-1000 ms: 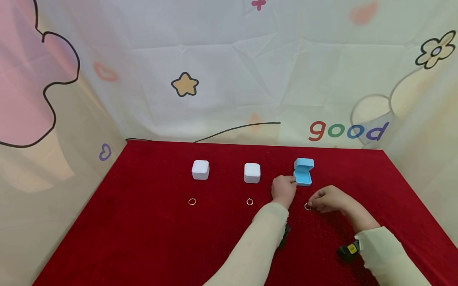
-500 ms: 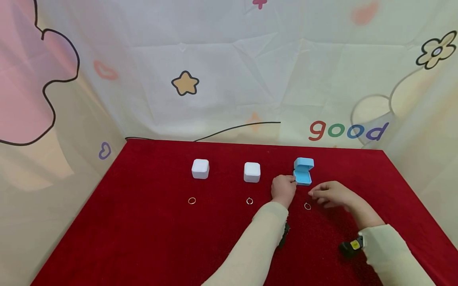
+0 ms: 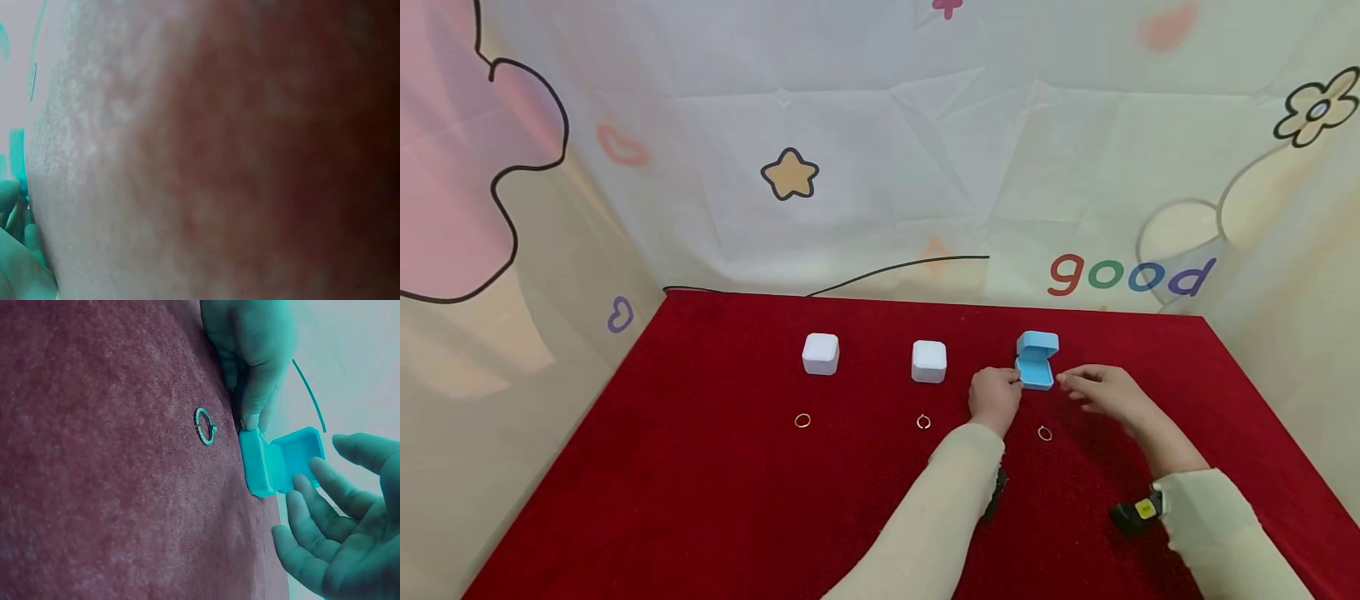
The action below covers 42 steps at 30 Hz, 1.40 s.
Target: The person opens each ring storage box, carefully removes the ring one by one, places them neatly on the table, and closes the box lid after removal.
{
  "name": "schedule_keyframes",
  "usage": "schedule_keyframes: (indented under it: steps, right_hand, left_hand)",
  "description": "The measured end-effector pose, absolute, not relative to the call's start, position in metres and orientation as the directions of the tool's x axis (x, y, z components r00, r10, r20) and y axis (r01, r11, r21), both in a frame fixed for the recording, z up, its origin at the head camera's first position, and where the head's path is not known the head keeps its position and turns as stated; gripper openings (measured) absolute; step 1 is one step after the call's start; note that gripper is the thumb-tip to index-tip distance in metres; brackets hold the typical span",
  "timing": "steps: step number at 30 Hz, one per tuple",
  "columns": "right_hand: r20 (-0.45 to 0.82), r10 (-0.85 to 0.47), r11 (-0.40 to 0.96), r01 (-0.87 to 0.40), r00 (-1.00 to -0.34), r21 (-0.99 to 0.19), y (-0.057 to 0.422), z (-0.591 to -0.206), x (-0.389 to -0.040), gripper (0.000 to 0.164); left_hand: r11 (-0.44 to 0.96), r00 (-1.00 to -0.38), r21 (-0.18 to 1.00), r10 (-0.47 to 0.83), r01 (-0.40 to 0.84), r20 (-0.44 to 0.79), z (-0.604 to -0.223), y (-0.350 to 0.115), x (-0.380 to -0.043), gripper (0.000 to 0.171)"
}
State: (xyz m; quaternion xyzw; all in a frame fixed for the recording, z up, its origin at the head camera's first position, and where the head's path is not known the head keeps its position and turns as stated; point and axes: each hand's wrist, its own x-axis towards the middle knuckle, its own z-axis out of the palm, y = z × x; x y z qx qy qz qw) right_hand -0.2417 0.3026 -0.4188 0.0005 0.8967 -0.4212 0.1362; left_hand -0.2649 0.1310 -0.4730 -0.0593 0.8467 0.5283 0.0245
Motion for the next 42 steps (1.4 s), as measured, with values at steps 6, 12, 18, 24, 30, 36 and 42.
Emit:
schedule_keyframes:
  steps: [6, 12, 18, 24, 30, 36, 42]
  right_hand:
    - [-0.216, -0.06, 0.602, 0.138, -0.974, -0.786, 0.301, -0.416, -0.244, 0.061]
    - [-0.215, -0.042, 0.578, 0.152, -0.976, -0.802, 0.301, -0.418, -0.249, 0.066]
    - [-0.215, -0.027, 0.542, 0.166, -0.976, -0.824, 0.3, -0.423, -0.256, 0.07]
    - [-0.228, -0.02, 0.474, 0.192, -0.973, -0.859, 0.298, -0.428, -0.263, 0.073]
    - [-0.246, -0.024, 0.432, 0.212, -0.969, -0.877, 0.295, -0.43, -0.268, 0.075]
    - [-0.273, -0.019, 0.415, 0.241, -0.962, -0.877, 0.292, -0.432, -0.274, 0.08]
    - [-0.281, -0.038, 0.388, 0.245, -0.959, -0.889, 0.29, -0.435, -0.28, 0.081]
  left_hand:
    - [0.432, -0.991, 0.893, -0.076, -0.128, -0.106, -0.473, 0.132, -0.265, 0.023]
    - [0.436, -0.992, 0.891, -0.073, -0.125, -0.103, -0.473, 0.132, -0.266, 0.023]
    - [0.43, -0.991, 0.894, -0.076, -0.129, -0.107, -0.473, 0.132, -0.265, 0.023]
    - [0.431, -0.992, 0.894, -0.077, -0.12, -0.096, -0.474, 0.132, -0.265, 0.023]
    - [0.432, -0.994, 0.896, -0.068, -0.105, -0.083, -0.473, 0.131, -0.265, 0.023]
    - [0.434, -0.993, 0.893, -0.069, -0.115, -0.095, -0.474, 0.131, -0.265, 0.024]
    - [0.447, -0.993, 0.887, -0.072, -0.112, -0.089, -0.474, 0.132, -0.265, 0.023]
